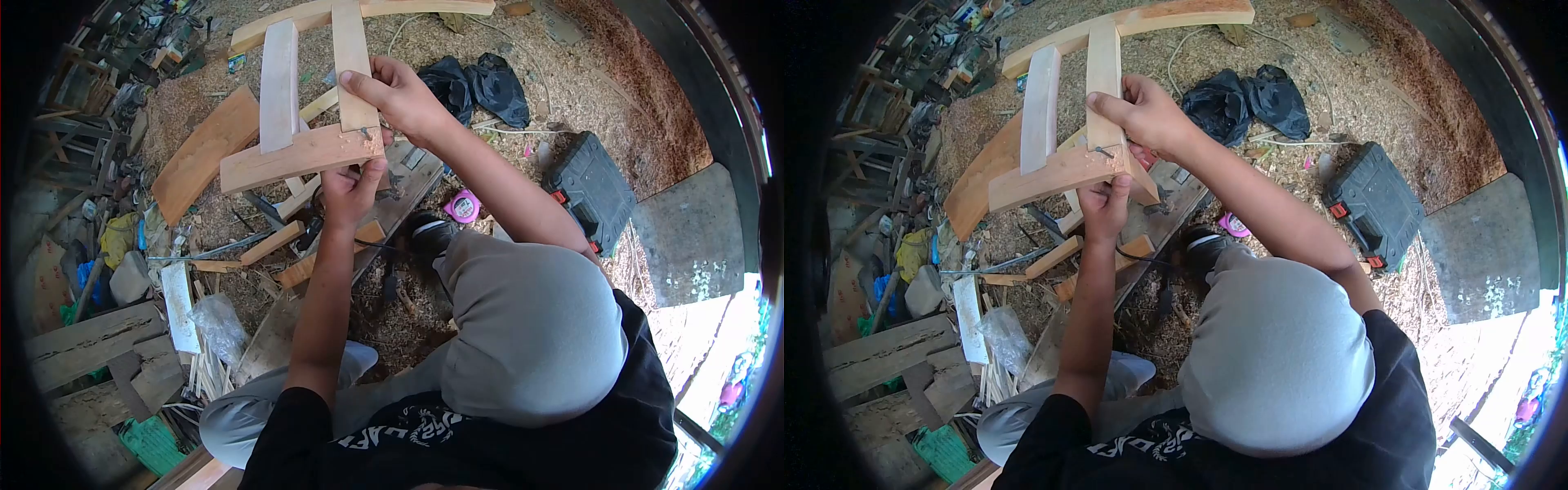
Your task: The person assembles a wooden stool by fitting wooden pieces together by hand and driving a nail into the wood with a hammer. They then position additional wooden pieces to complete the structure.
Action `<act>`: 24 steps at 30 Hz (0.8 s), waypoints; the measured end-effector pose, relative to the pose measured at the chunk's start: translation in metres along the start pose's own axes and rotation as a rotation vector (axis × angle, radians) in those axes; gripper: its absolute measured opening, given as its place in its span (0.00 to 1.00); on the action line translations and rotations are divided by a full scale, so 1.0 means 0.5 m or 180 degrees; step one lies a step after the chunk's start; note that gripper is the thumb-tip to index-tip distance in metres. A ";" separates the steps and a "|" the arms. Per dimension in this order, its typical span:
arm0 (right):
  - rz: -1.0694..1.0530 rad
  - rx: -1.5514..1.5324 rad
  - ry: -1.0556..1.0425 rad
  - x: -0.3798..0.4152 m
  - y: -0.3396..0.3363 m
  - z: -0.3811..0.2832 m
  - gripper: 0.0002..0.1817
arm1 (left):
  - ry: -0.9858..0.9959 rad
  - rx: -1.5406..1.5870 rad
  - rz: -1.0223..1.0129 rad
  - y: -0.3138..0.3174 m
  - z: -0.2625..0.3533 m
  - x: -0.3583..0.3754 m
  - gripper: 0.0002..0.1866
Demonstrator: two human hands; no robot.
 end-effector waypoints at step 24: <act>0.0106 0.0128 -0.0109 -0.006 -0.018 0.000 0.23 | -0.0730 -0.2768 -0.1074 -0.082 0.348 -0.039 0.22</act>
Point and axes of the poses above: each hand's wrist, its own x-axis away from the middle knuckle, its own y-axis out of the palm, z = x × y, the point moved 7 cm from there along -x, towards the middle knuckle, and after that the axes turned 4 degrees about z, right-handed, at the moved point
